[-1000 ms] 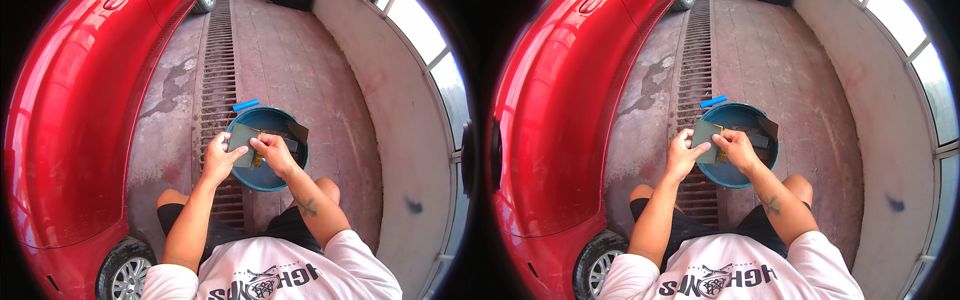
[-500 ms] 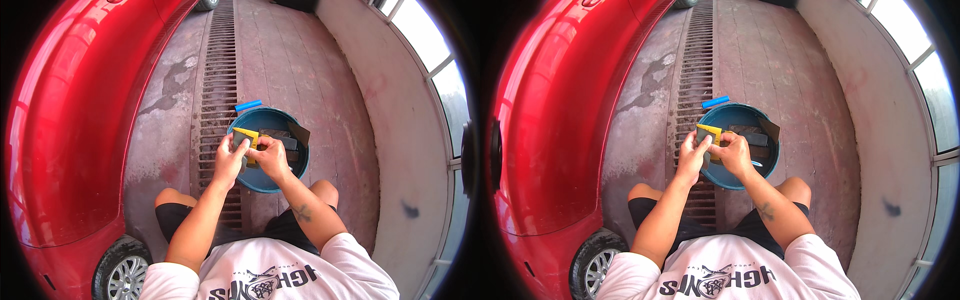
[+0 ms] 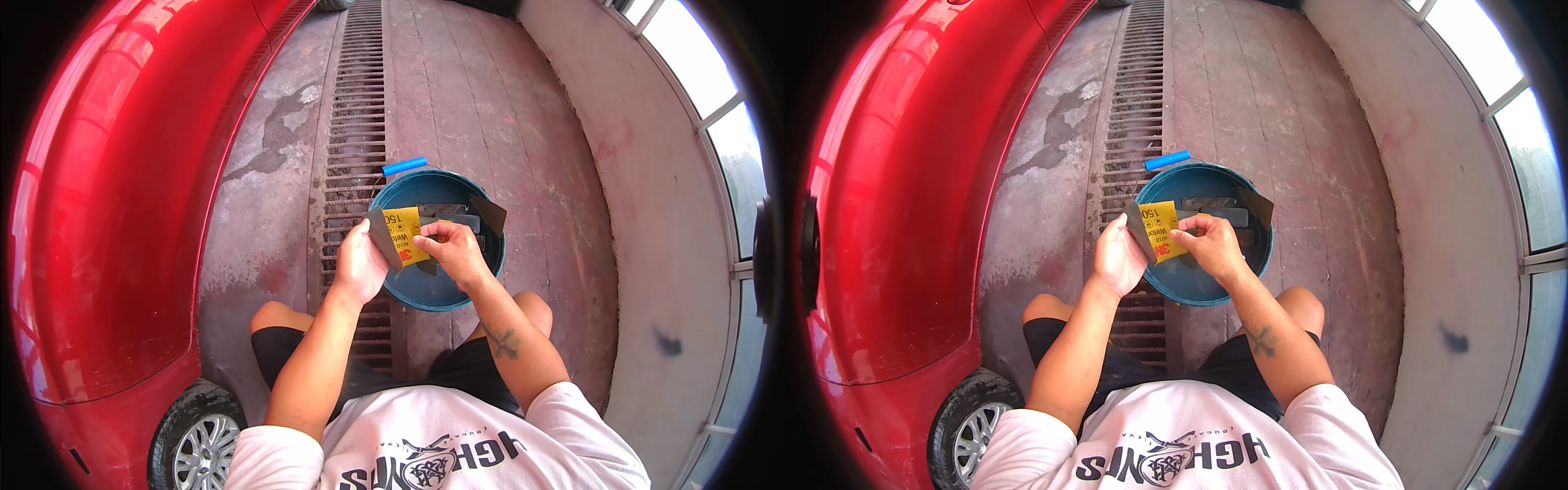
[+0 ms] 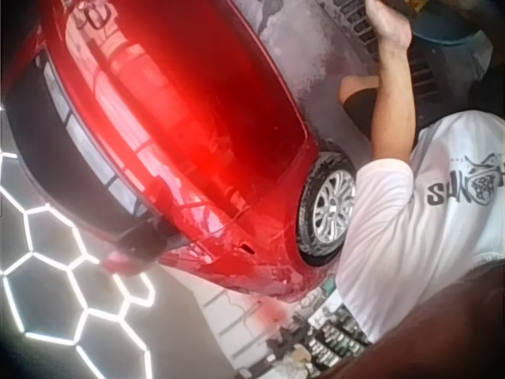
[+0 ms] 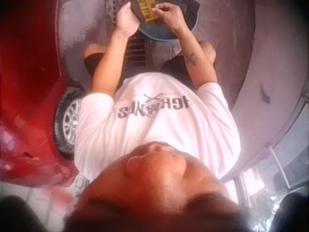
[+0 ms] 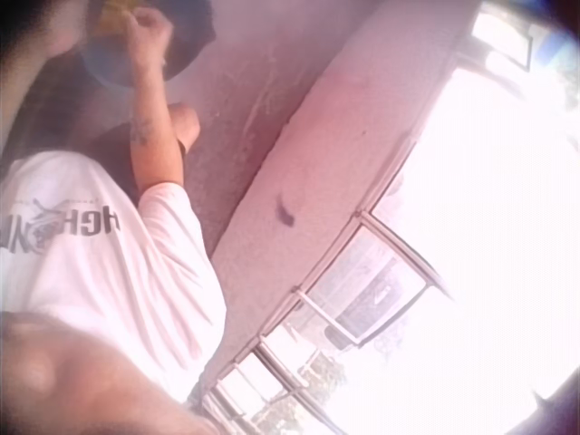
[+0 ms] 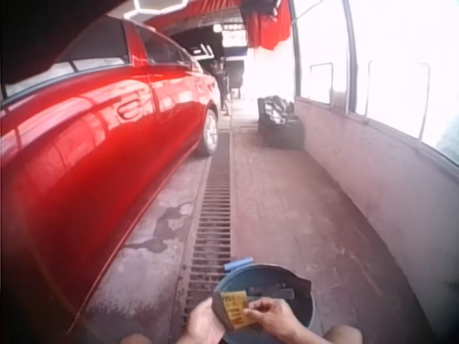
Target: The person selects wet sanding pads from a bucket and uses them to rub the front fender of a red car. They alternate between sanding and wiping the area with a blue microfiber cloth.
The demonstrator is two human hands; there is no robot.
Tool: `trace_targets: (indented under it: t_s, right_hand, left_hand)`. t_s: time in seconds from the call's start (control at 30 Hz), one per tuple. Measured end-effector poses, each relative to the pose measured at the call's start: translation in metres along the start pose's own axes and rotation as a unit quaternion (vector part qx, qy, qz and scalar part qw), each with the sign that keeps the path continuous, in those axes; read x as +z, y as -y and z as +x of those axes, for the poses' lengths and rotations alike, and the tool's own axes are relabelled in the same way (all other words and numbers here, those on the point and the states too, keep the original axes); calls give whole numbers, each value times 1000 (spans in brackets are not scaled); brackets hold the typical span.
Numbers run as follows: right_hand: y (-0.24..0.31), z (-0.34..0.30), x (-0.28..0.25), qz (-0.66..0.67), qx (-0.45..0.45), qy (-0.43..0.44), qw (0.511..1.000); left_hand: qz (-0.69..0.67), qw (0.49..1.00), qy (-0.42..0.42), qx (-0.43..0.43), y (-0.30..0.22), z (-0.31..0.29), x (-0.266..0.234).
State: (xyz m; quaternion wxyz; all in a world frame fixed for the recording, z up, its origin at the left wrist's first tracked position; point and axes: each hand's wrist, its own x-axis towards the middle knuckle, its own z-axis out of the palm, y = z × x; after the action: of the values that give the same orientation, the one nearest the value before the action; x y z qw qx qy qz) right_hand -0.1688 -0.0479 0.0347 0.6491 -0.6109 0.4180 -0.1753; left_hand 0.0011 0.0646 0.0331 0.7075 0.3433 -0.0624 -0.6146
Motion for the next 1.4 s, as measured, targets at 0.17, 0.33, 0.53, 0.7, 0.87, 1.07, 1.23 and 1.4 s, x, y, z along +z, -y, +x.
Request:
trace_targets:
  t_s: [0.17,0.33,0.53,0.7,0.87,1.07,1.23,1.4]
  right_hand:
    - [10,-2,-8,-69,-3,16,998]
    - [-12,3,-6,64,15,28,997]
    - [20,1,-21,-117,-142,18,983]
    - [60,-7,-28,-400,-313,84,857]
    - [67,-6,-15,-416,-367,68,829]
    - [51,4,-39,5,-131,56,990]
    - [30,8,-40,221,-74,47,971]
    - [44,-1,-25,189,-78,-42,978]
  left_hand:
    - [-109,994,-11,2,5,-8,-13]
    - [-157,986,26,50,3,-14,-4]
    - [-74,979,131,137,-48,-17,-19]
    - [648,697,79,295,-97,-32,27]
    - [816,506,49,276,-52,-35,57]
    - [633,730,-134,221,-50,-15,0]
    - [384,895,-133,183,-61,-12,-27]
    - [298,917,-103,243,-53,-10,-21]
